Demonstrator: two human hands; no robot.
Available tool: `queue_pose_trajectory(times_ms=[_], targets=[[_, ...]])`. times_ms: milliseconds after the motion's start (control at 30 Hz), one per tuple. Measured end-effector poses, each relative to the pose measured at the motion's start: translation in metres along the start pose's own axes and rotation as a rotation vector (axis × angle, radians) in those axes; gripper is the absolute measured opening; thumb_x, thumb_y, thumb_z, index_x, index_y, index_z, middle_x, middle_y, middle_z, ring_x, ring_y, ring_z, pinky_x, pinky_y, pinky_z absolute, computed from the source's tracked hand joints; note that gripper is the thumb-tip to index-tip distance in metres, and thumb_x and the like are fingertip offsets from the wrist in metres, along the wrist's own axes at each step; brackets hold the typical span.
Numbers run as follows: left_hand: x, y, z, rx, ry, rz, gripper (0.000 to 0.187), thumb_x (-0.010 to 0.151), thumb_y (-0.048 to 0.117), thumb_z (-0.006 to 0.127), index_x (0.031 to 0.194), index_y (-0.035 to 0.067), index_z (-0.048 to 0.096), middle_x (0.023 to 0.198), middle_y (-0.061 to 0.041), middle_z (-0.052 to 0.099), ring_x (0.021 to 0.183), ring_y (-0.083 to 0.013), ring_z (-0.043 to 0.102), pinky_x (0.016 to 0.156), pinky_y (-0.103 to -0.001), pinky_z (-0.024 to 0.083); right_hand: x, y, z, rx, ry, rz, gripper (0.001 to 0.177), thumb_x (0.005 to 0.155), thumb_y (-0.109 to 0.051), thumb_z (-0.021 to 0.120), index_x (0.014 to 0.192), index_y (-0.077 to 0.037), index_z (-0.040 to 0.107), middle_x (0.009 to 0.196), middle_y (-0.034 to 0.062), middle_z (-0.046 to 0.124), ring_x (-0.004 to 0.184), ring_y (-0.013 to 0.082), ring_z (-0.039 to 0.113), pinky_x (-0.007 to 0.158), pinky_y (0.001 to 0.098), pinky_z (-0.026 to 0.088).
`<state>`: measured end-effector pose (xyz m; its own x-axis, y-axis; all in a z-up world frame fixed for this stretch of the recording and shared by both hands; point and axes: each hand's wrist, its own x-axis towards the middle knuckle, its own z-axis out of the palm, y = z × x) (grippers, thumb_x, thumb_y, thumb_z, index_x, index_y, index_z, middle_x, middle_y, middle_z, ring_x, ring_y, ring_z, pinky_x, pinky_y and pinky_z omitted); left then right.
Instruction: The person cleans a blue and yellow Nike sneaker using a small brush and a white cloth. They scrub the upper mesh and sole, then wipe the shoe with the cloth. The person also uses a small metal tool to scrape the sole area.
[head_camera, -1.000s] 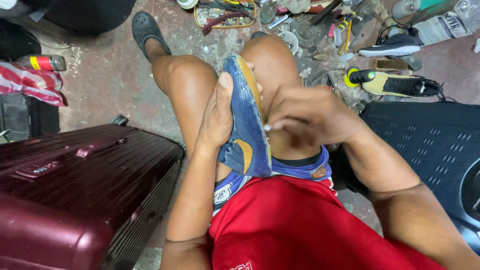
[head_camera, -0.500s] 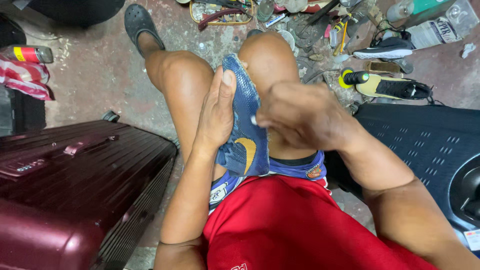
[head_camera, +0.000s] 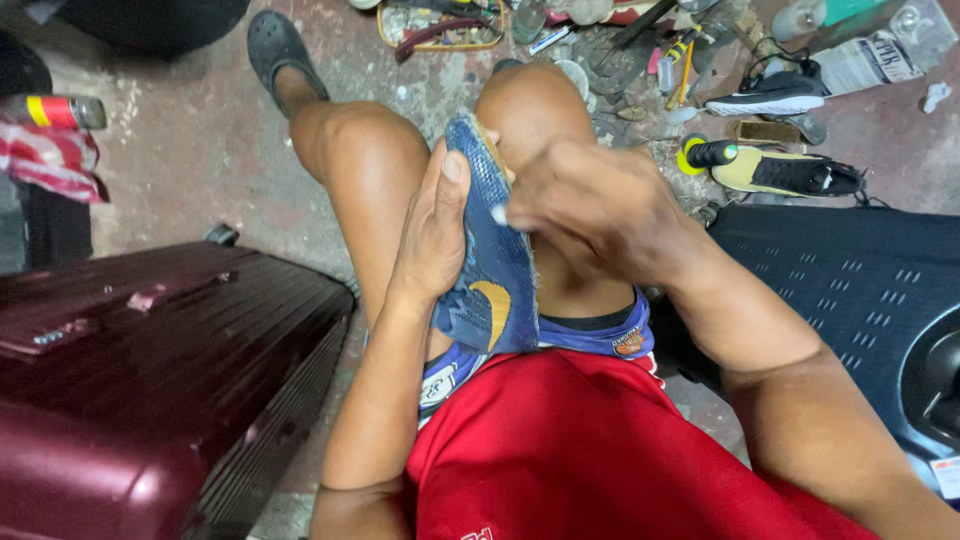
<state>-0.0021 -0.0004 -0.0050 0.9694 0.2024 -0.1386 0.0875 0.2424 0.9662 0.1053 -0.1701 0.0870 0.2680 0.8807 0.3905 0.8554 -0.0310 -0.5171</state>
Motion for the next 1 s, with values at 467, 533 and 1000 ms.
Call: queue_pose_trajectory(times_ms=[467,533,1000], targets=[[-0.012,0.018,0.003,0.286,0.073,0.110,0.075,0.110,0.065,0.030,0.142,0.000,0.051,0.117,-0.014,0.066,0.110,-0.0221,0.064,0.103,-0.034,0.048,-0.014,-0.026,0.000,0.004,0.111,0.267,0.019,0.091,-0.006,0.081,0.109,-0.006,0.073,0.099,0.0068,0.070,0.088,0.0228,0.072,0.074,0.0323,0.057],[-0.017,0.018,0.004,0.375,0.106,0.132,0.076,0.111,0.065,0.028,0.141,0.000,0.052,0.120,-0.016,0.065,0.114,-0.0243,0.064,0.106,-0.037,0.047,-0.012,-0.030,-0.002,-0.010,0.095,0.274,0.018,0.091,-0.007,0.082,0.107,-0.006,0.073,0.097,0.0063,0.070,0.087,0.0225,0.072,0.072,0.0323,0.056],[-0.046,0.018,-0.036,0.315,0.317,0.295,0.048,0.115,0.040,0.046,0.141,0.000,0.054,0.127,-0.011,0.058,0.119,-0.0201,0.058,0.109,-0.032,0.046,0.004,-0.024,0.053,0.724,0.110,0.404,0.008,0.099,0.001,0.073,0.106,-0.001,0.070,0.097,0.0052,0.067,0.080,0.0062,0.064,0.068,0.0215,0.051]])
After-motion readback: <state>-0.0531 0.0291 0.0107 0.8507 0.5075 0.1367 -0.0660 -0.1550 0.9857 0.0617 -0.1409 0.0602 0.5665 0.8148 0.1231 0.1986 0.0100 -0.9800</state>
